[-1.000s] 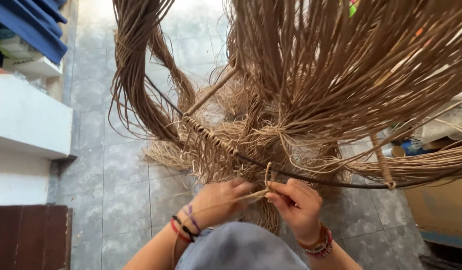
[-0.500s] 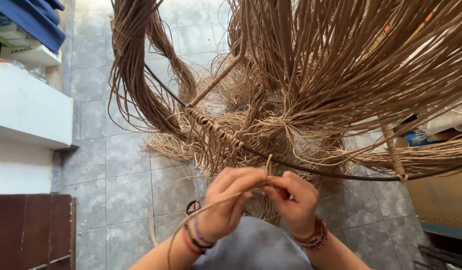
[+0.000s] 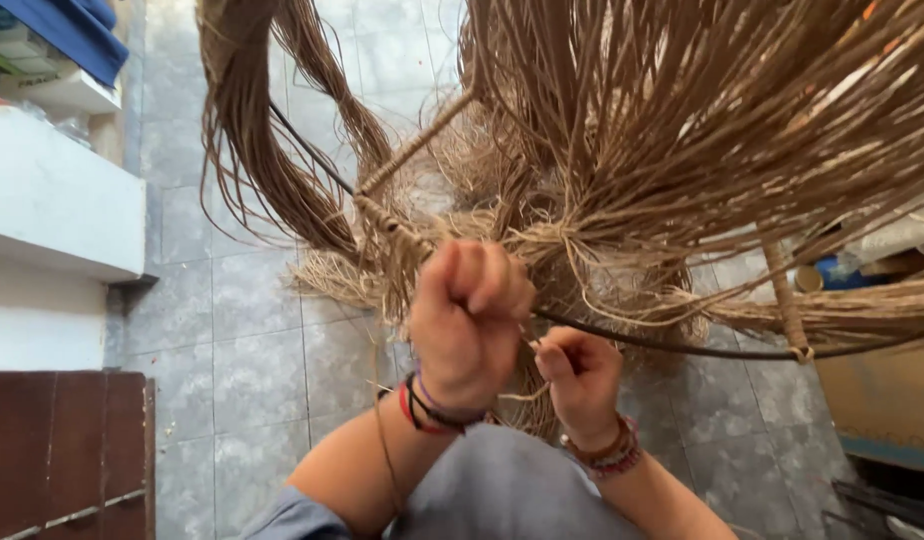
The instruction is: Weaving natural fiber strands onto a circular frame
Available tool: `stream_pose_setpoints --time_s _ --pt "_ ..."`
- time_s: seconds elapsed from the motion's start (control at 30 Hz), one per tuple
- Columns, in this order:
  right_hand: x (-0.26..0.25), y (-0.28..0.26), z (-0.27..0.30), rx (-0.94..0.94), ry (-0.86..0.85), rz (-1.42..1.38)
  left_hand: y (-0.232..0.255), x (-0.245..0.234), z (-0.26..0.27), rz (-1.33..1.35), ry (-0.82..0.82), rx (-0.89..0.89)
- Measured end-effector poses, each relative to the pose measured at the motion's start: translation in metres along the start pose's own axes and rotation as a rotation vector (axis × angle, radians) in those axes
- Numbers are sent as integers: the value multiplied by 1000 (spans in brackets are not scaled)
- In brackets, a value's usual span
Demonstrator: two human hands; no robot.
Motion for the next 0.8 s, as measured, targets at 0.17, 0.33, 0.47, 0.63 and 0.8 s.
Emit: stream_pose_setpoints --time_s 0.17,0.33,0.47,0.63,0.8 --pt "3 22 5 96 2 -150 8 -1 -16 53 -33 -24" --pt "-1 38 5 113 4 -136 7 -13 -19 97 -24 -13" --pt "-1 44 6 -12 -59 -260 6 -26 -22 132 -56 32" --pt "1 47 -3 36 -132 -252 13 -30 -2 -77 -263 170" --pt "-2 86 25 323 -321 -766 47 -39 63 -1027 -901 206"
Point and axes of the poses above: each hand's wrist, its own z-axis away from the middle knuckle, its own x-axis out of the palm, y = z × x, the point moved 5 cm from there along -z, towards the middle knuckle, and after that the axes turned 1 degree about z, right-handed, at the moved point
